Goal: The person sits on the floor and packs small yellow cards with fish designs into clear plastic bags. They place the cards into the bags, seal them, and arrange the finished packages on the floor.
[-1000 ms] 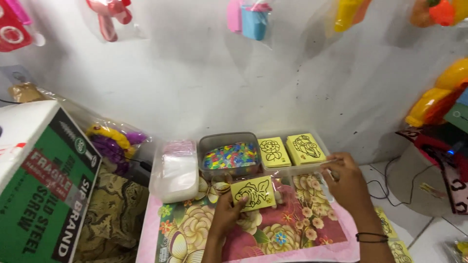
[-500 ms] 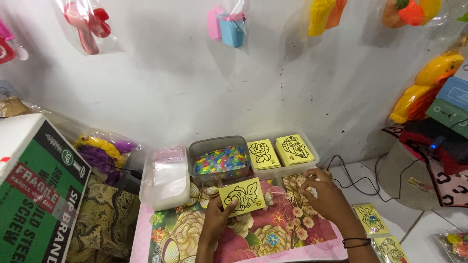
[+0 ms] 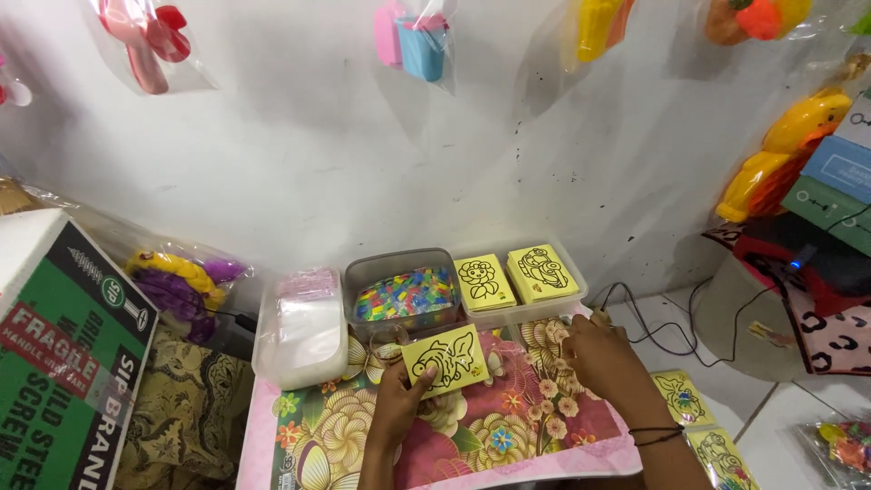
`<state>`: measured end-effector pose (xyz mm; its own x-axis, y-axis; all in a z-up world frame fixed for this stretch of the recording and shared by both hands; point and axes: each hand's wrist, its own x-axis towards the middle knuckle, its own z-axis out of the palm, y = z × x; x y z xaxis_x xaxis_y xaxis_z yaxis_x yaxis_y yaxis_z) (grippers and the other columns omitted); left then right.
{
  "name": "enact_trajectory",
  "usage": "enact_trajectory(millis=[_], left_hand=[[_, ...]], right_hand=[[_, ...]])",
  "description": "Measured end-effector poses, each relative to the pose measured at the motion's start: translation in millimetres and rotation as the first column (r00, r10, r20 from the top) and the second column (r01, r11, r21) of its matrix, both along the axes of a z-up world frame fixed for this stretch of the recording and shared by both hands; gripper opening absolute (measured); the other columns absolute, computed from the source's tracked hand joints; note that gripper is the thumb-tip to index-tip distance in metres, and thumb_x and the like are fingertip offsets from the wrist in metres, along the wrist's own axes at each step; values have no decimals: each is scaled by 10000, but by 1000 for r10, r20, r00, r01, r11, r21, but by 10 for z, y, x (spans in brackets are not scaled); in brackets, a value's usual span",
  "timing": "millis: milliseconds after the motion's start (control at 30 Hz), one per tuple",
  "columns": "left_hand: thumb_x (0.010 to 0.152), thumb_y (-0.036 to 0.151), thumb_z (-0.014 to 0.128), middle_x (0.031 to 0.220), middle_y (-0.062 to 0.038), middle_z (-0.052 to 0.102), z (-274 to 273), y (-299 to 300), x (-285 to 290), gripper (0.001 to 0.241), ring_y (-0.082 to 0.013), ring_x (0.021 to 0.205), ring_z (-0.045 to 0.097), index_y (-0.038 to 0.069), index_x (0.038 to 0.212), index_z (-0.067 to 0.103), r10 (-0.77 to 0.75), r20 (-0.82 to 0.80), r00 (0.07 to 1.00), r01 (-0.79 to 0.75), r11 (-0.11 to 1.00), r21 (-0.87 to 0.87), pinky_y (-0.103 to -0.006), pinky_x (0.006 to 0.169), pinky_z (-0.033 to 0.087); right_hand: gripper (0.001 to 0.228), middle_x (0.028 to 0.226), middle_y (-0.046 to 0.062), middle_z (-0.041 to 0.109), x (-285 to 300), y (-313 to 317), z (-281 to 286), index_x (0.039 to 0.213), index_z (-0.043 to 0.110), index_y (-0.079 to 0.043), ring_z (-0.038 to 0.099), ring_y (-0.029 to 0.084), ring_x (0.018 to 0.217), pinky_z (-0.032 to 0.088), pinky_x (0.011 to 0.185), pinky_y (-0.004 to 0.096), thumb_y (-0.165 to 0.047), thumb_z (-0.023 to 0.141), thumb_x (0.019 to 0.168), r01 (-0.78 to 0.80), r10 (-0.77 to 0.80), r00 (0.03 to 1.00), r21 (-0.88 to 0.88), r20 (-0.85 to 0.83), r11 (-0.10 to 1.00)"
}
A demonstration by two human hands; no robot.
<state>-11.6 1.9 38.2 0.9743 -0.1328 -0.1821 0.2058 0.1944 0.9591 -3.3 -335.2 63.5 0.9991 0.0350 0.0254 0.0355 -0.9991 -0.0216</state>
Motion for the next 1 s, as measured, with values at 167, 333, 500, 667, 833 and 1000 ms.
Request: enact_trajectory(millis=[167, 333, 500, 667, 833, 1000], left_hand=[[899, 187, 746, 804, -159, 739, -15, -2, 19, 305, -180, 545, 619, -75, 1056, 745, 6, 1, 1000, -6, 1000, 1, -269, 475, 483], [898, 194, 754, 766, -132, 740, -9, 4, 0, 290, -148, 519, 595, -65, 1029, 768, 20, 51, 998, -22, 999, 49, -259, 459, 452], [915, 168, 744, 788, -165, 721, -84, 20, 31, 293, -196, 521, 638, -87, 1057, 723, -20, 26, 999, 22, 998, -54, -264, 451, 480], [909, 188, 751, 740, -149, 727, -42, 17, 11, 283, -174, 502, 627, -69, 1027, 738, -9, 39, 999, 9, 1000, -12, -259, 435, 447], [935, 130, 720, 756, -153, 748, -2, 14, -2, 240, -163, 512, 619, -74, 1059, 746, -2, -5, 1000, 2, 1000, -24, -251, 456, 446], [918, 104, 736, 669, -151, 707, 7, 38, -16, 211, -160, 442, 565, -98, 978, 730, -6, 46, 999, 9, 998, -69, -272, 420, 453]], right_hand=[[62, 808, -41, 714, -106, 137, 257, 848, 761, -158, 609, 140, 792, 487, 774, 325, -195, 712, 845, 29, -70, 994, 416, 84, 909], [68, 869, -47, 848, -102, 253, 41, 836, 829, -152, 649, 107, 604, 562, 662, 249, -199, 810, 790, -3, -186, 959, 664, 213, 748], [138, 696, 2, 779, -130, 328, -207, 930, 834, -134, 647, 111, 572, 501, 578, 251, -150, 798, 797, 119, -261, 961, 711, 94, 693], [100, 712, 4, 725, -158, 365, -102, 921, 786, -127, 587, 118, 574, 475, 574, 268, -133, 776, 822, 95, -256, 958, 703, 126, 704], [119, 667, 6, 717, -178, 469, 102, 955, 840, -141, 545, 109, 561, 445, 541, 258, -135, 789, 848, 134, -210, 978, 744, 9, 655], [143, 950, 75, 790, -212, 584, 312, 959, 850, 36, 642, 167, 738, 550, 707, 287, 2, 786, 837, 128, -175, 982, 935, -72, 330]])
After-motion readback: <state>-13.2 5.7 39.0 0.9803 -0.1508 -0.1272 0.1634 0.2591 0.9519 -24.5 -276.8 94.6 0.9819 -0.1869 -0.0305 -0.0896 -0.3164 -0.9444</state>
